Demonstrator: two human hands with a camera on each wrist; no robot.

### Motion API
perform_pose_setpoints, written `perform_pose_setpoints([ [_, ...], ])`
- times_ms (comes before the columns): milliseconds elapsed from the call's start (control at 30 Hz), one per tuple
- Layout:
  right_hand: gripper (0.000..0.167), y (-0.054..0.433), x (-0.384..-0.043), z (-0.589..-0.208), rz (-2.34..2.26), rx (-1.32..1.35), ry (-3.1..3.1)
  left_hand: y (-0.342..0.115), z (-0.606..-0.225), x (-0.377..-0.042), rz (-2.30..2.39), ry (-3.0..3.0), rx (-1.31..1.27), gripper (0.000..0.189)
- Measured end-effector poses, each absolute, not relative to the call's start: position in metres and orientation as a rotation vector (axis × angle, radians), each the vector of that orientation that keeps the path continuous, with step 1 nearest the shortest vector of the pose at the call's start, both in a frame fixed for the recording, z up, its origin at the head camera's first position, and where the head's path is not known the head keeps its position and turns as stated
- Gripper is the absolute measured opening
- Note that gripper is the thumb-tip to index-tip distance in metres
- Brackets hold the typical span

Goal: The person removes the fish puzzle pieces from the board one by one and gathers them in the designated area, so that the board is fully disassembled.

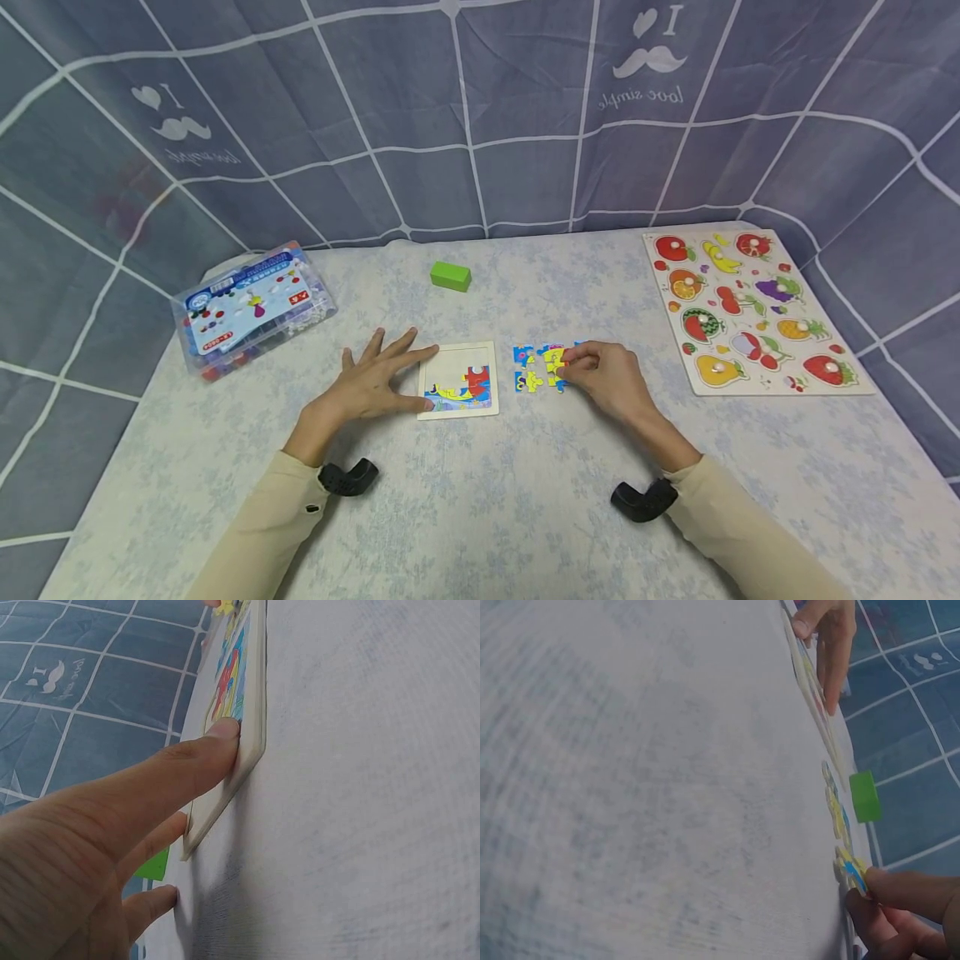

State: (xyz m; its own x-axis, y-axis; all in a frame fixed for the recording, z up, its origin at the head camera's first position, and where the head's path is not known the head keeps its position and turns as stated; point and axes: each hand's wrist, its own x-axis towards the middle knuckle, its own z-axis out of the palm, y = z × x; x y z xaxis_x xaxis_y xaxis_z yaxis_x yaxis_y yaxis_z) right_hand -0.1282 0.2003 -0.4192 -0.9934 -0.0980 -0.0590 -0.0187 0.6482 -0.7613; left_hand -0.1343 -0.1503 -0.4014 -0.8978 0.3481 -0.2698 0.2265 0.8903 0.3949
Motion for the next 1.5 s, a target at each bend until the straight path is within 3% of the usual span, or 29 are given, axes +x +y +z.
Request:
perform_pose_setpoints([
  [1500, 0.012, 0.1997, -0.1257, -0.4162, -1.136, -0.197, 2.930, -0.1506, -0.4022, -0.1351, 0.501, 2.716, 0.425, 0.086],
])
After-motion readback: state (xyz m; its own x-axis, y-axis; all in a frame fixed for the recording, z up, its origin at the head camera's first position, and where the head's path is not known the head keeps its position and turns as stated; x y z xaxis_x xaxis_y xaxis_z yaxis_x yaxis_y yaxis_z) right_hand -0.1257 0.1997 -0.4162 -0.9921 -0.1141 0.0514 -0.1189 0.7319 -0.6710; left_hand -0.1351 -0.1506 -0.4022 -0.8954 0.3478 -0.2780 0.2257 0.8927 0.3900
